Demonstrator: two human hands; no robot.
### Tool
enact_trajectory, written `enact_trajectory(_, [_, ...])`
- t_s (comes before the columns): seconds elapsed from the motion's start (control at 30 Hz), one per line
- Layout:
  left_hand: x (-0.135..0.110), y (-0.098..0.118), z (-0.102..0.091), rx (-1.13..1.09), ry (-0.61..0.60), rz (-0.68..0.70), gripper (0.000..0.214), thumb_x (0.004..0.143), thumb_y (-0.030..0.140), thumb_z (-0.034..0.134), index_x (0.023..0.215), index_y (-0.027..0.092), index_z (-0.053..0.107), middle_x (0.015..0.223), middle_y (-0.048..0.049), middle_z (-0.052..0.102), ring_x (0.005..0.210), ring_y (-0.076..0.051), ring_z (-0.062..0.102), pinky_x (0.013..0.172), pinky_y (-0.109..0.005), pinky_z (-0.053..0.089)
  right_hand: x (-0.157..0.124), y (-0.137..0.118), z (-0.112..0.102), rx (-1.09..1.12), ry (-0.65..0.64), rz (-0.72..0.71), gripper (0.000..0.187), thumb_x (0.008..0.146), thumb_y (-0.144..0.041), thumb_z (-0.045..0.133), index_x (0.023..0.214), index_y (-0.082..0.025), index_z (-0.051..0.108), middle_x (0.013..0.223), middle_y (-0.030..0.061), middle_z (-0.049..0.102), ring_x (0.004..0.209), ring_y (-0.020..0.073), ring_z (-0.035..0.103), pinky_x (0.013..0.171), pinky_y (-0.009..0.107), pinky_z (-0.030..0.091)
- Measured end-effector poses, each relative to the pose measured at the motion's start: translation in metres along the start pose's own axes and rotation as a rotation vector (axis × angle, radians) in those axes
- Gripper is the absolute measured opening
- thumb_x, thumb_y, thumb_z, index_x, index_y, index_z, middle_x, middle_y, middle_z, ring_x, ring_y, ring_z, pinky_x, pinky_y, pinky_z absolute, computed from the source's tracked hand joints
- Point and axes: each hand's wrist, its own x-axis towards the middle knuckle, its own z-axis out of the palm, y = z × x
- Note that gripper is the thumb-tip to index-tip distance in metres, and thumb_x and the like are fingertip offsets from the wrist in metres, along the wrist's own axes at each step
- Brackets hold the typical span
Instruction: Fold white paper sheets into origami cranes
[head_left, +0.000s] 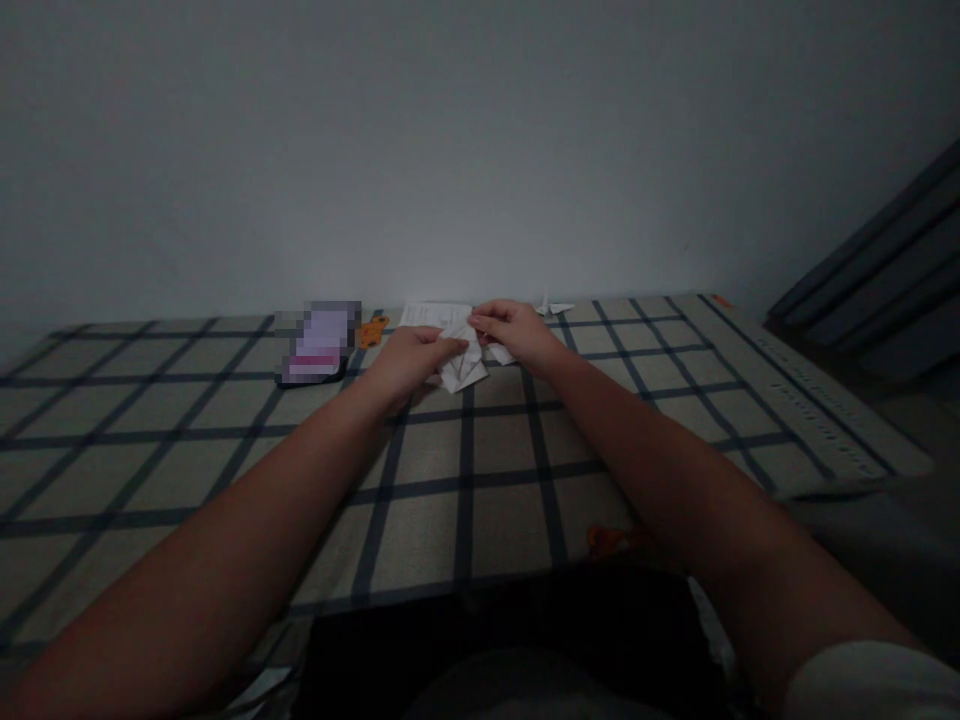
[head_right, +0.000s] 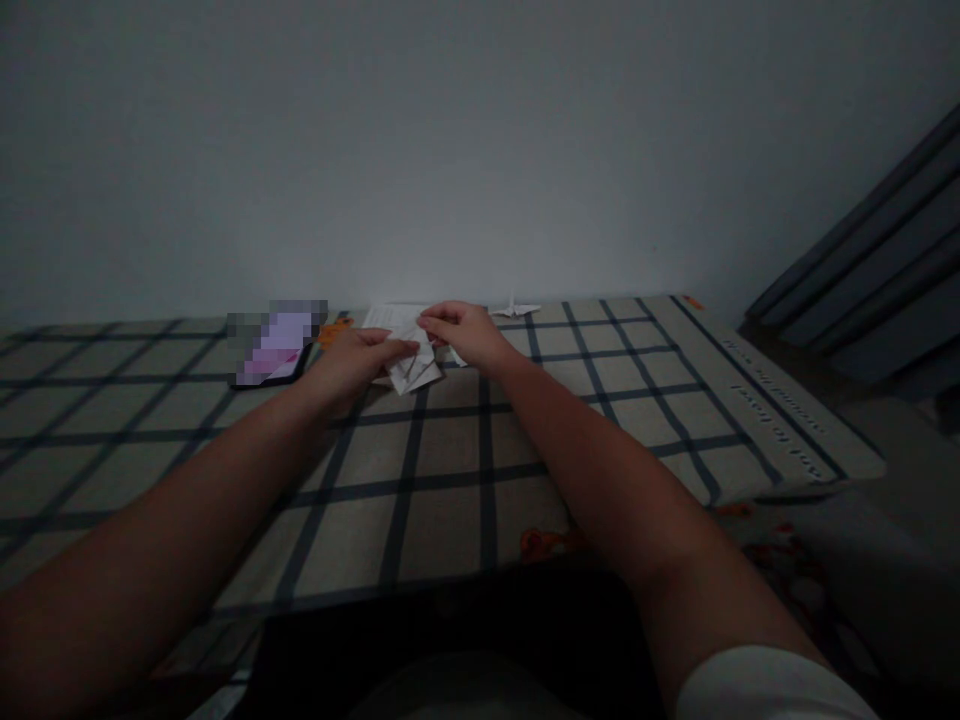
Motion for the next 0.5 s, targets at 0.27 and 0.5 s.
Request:
enact_trajectory(0.27, [0.0036,-0.0021,-0.0016,-0.049,0.093,0.052,0.024,0.067,0.038,0.078,0.075,0.016,0.072,0.066,-0.0078,0.070,0.063,-0.024,0.067,0.058,-0.034,0.052,-0.0013,0.0015,-0.0043,-0.087,-0.097,0.000,0.017,0.083,-0.032,0.071,0.084,-0.016,0.067,0.073,-0.0003,0.063,0.060,0.0091,0.054,0.059,0.023,0.047])
enact_trajectory(0.5, [0.0030,-0.0028,-0.0013,-0.136,0.123,0.086,0.033,0.070,0.043,0.078,0.085,0.015,0.074,0.076,-0.0078,0.073,0.067,-0.022,0.067,0.064,-0.033,0.054,0.0009,0.0077,-0.0031,-0.002,-0.095,-0.018,0.014,0.080,-0.029,0.072,0.084,-0.016,0.069,0.079,0.0021,0.068,0.070,0.0115,0.060,0.066,0.025,0.051])
